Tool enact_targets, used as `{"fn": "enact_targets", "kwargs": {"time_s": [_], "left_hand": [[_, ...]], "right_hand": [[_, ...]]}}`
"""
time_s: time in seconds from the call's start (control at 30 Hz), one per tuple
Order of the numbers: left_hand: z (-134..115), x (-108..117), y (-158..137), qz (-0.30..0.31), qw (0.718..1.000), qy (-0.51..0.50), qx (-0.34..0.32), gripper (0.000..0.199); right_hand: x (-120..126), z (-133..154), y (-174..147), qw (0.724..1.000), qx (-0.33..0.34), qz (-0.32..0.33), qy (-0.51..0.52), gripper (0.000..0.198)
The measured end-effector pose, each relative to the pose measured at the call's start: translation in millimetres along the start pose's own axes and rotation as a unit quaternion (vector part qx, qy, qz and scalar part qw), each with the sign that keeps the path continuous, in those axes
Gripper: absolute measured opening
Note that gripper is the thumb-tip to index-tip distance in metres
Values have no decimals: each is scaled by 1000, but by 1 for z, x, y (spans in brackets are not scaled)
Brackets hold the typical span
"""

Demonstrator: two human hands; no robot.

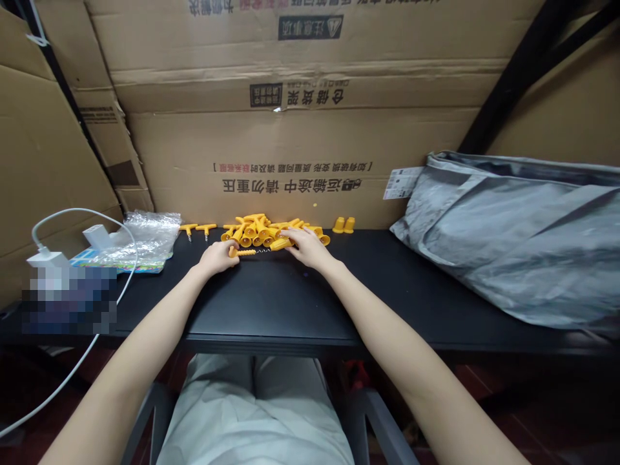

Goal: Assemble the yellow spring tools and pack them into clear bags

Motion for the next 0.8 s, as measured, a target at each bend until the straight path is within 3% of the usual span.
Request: {"fn": "enact_targets", "kwargs": {"time_s": [0.17, 0.4, 0.63, 0.8], "left_hand": [[-1, 1, 0, -17, 1000, -10, -11, 32], [-9, 2, -2, -57, 990, -33, -121, 27], [-10, 3, -4, -74, 985, 6, -156, 28], [-16, 5, -7, -58, 987, 30, -146, 27]], "right_hand": [[-1, 5, 1, 1000, 11, -1, 24, 42], [-3, 21, 1, 992, 14, 8, 129, 44], [-5, 19, 0, 987, -32, 32, 157, 44], [-7, 17, 1, 984, 2, 16, 178, 42]]}}
Point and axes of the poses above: each hand's wrist, its own y-axis towards the middle knuckle, its own x-axis out of the back of the hand, z = x × y, the point moved 3 cm from there along y, towards the middle knuckle, and after that the axes turned 4 degrees about y, right-handed, at the moved point
